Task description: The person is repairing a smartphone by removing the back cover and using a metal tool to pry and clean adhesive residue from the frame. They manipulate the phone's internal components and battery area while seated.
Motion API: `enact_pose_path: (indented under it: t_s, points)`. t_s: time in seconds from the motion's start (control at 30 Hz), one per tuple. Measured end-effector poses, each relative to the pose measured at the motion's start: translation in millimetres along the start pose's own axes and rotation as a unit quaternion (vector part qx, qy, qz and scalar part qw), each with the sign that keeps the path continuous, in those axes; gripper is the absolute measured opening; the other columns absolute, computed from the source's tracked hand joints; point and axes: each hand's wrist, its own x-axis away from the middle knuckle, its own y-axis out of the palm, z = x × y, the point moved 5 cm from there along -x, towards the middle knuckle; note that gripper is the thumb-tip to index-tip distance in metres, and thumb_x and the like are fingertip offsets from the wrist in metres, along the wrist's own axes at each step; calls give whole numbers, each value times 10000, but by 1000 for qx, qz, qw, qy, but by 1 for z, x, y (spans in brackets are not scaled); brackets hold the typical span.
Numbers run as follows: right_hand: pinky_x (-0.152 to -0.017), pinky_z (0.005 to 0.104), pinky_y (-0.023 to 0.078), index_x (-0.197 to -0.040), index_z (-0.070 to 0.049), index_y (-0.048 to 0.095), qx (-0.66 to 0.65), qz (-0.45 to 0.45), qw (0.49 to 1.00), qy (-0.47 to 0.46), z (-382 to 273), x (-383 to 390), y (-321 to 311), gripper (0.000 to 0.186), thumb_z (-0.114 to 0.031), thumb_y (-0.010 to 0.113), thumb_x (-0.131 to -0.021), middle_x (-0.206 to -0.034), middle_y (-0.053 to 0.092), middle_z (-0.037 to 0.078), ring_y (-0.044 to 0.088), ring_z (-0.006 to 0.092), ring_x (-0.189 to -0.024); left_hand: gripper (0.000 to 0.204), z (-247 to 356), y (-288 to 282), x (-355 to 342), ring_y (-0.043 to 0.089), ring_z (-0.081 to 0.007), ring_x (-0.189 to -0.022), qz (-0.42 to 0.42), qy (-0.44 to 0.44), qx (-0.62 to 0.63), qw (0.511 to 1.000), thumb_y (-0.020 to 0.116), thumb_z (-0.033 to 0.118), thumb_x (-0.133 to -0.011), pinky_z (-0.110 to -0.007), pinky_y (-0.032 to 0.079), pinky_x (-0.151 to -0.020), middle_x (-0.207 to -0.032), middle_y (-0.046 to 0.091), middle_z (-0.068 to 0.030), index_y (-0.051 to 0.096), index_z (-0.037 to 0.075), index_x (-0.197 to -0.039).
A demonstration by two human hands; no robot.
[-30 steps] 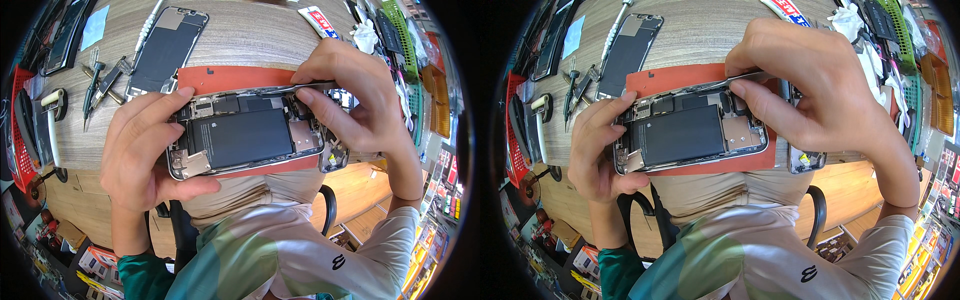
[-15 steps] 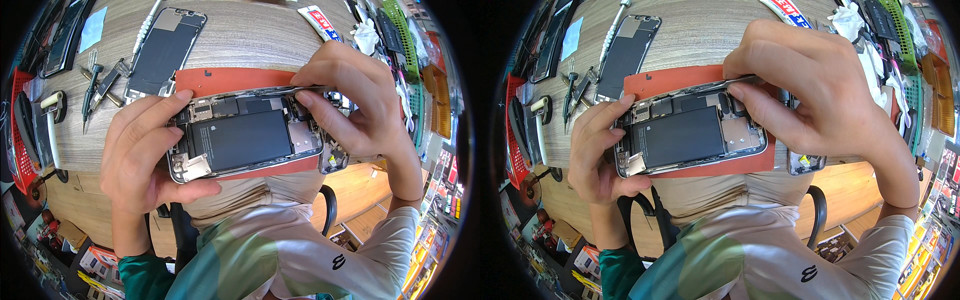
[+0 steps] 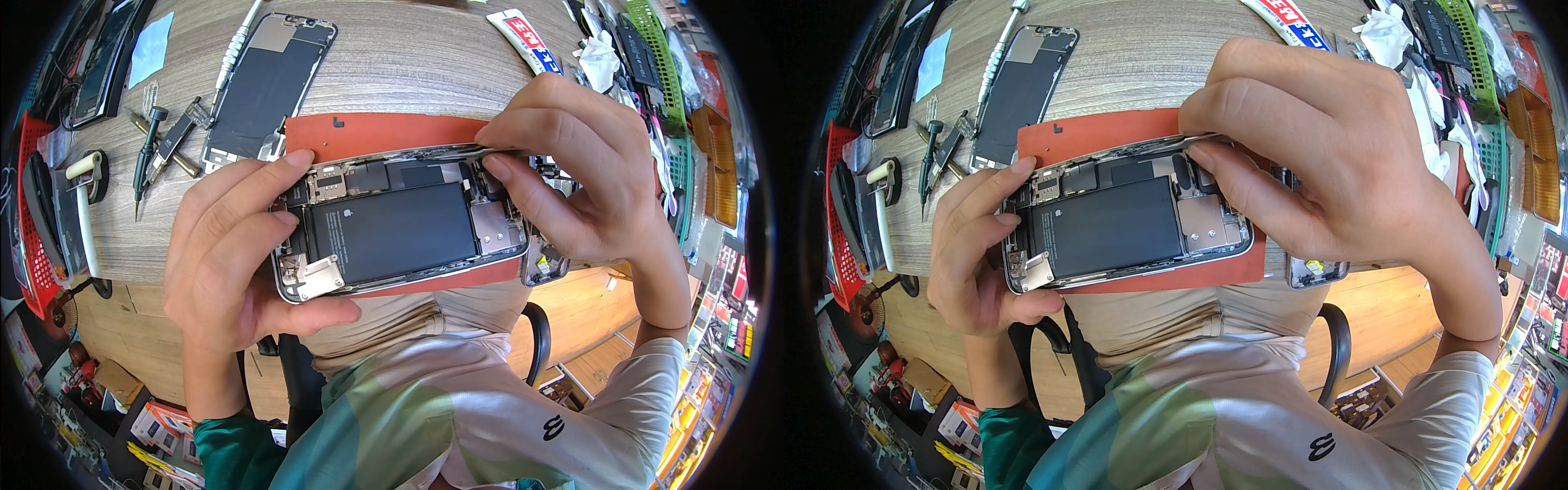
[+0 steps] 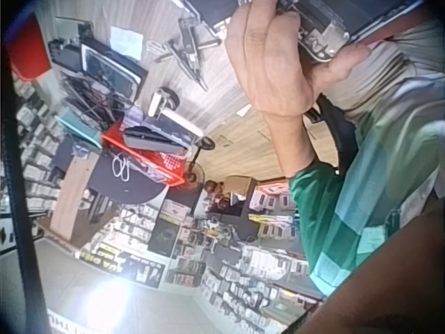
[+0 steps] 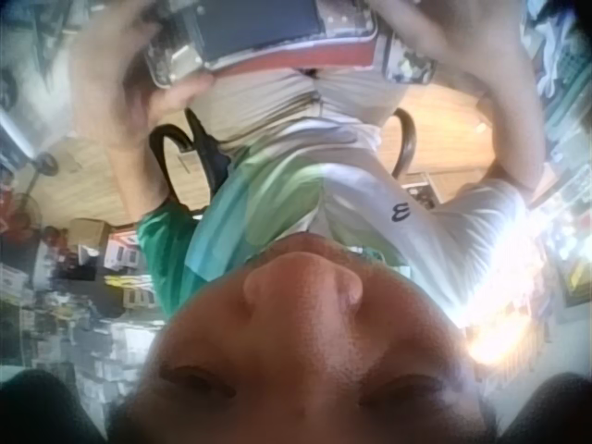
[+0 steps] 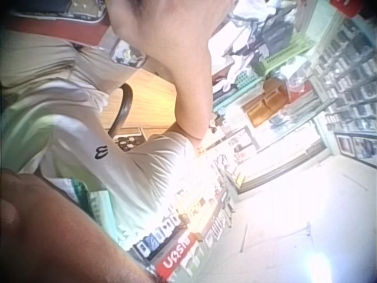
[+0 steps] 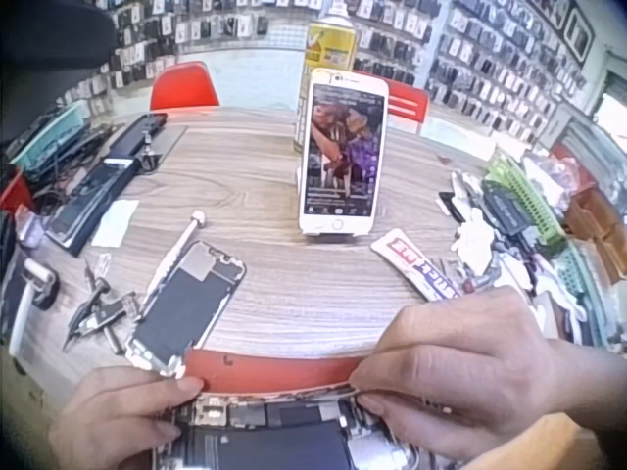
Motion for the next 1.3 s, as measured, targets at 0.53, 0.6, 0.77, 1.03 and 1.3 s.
enact_pose_path:
  t_s: [0.53,0.6,0.77,1.03,1.3]
  points:
    - [-653,350,525,-1031,61,710,-51,-19,997,59,6,3,4,178,47,754,-859,-899,718,149,668,268,-748,795,1,1,0,704,-444,-1029,3,3,6,1000,798,700,-819,-511,547,-949,-1195,753,-329,569,-11,-1093]
    - [-654,348,524,-1033,61,712,-59,-15,997,56,7,3,4,179,44,757,-860,-900,719,148,668,268,-750,797,0,1,-1,704,-446,-1027,2,4,8,1000,798,700,-818,-512,548,-946,-1193,753,-331,568,-12,-1093]
    - [-666,359,529,-1031,58,718,-72,-7,996,47,8,3,5,180,43,759,-856,-904,726,149,674,279,-757,794,0,0,-1,705,-447,-1025,-1,3,7,1000,794,704,-819,-508,549,-940,-1192,753,-329,565,-12,-1076]
    - [-681,371,537,-1028,56,721,-69,-7,997,36,9,2,5,185,38,764,-848,-902,731,153,684,289,-771,794,0,1,-1,709,-444,-1021,1,3,6,1000,794,711,-809,-499,553,-925,-1189,755,-326,563,-8,-1053]
    - [-670,354,533,-1044,62,716,-73,-19,995,59,10,4,4,183,39,754,-866,-911,730,155,680,278,-765,792,1,1,-2,711,-443,-1014,1,2,6,1000,796,704,-812,-500,555,-918,-1185,754,-329,567,-11,-1065]
